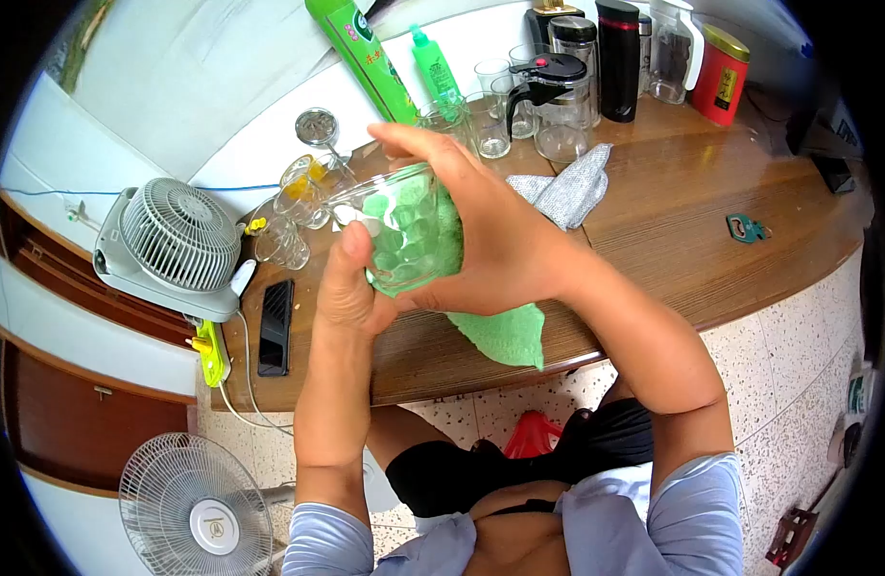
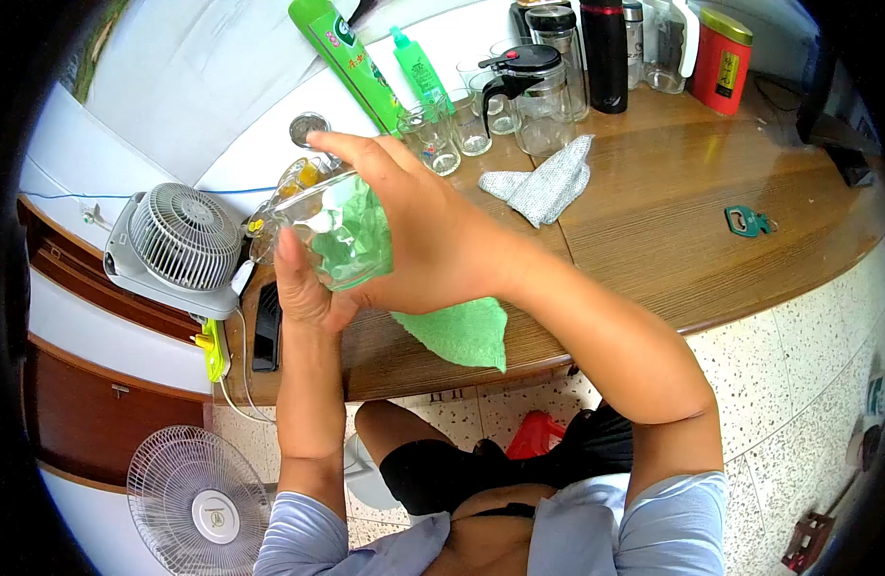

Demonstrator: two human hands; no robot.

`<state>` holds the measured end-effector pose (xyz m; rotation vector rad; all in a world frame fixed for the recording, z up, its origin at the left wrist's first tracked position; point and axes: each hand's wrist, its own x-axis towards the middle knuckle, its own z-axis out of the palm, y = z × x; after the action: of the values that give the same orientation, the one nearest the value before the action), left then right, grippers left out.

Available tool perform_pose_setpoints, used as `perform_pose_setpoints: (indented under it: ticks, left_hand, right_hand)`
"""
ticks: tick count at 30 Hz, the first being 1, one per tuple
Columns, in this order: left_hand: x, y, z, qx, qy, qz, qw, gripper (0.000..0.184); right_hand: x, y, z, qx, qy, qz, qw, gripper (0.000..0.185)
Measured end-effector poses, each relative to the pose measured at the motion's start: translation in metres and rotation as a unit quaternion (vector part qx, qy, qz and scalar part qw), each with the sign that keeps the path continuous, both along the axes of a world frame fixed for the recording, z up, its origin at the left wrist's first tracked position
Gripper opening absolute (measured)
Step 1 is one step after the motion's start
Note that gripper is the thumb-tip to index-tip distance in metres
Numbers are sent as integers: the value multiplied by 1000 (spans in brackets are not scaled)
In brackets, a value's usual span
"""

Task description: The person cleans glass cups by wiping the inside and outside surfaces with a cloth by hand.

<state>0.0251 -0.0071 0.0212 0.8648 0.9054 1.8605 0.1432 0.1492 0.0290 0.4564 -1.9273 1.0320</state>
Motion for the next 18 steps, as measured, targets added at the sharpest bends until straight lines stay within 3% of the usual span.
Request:
perform_pose_setpoints:
  ticks: [4, 7, 10, 13, 16, 18]
  left_hand:
    - [-1, 1, 4, -11, 25, 17, 999, 94]
    - [1, 4, 12, -62, 100, 52, 992, 91]
    - [-6, 12, 10, -62, 150, 78, 984, 85]
    - [-1, 15, 9, -32, 325, 185, 927, 85]
    - [-1, 13, 13, -50, 343, 191, 918, 90]
    - [-4, 14, 10, -57, 323, 209, 921, 89]
  right_hand:
    - [0, 17, -1, 23, -84, 31, 996, 101]
    - [10, 16, 9, 46, -190, -59, 979, 95]
    - [9, 10, 7, 14, -178, -96, 979, 91]
    - [1, 10, 2, -38, -213, -97, 972, 92]
    - [10, 9, 16, -75, -259, -60, 961, 86]
    - [5, 7, 13, -163, -294, -24, 942, 73]
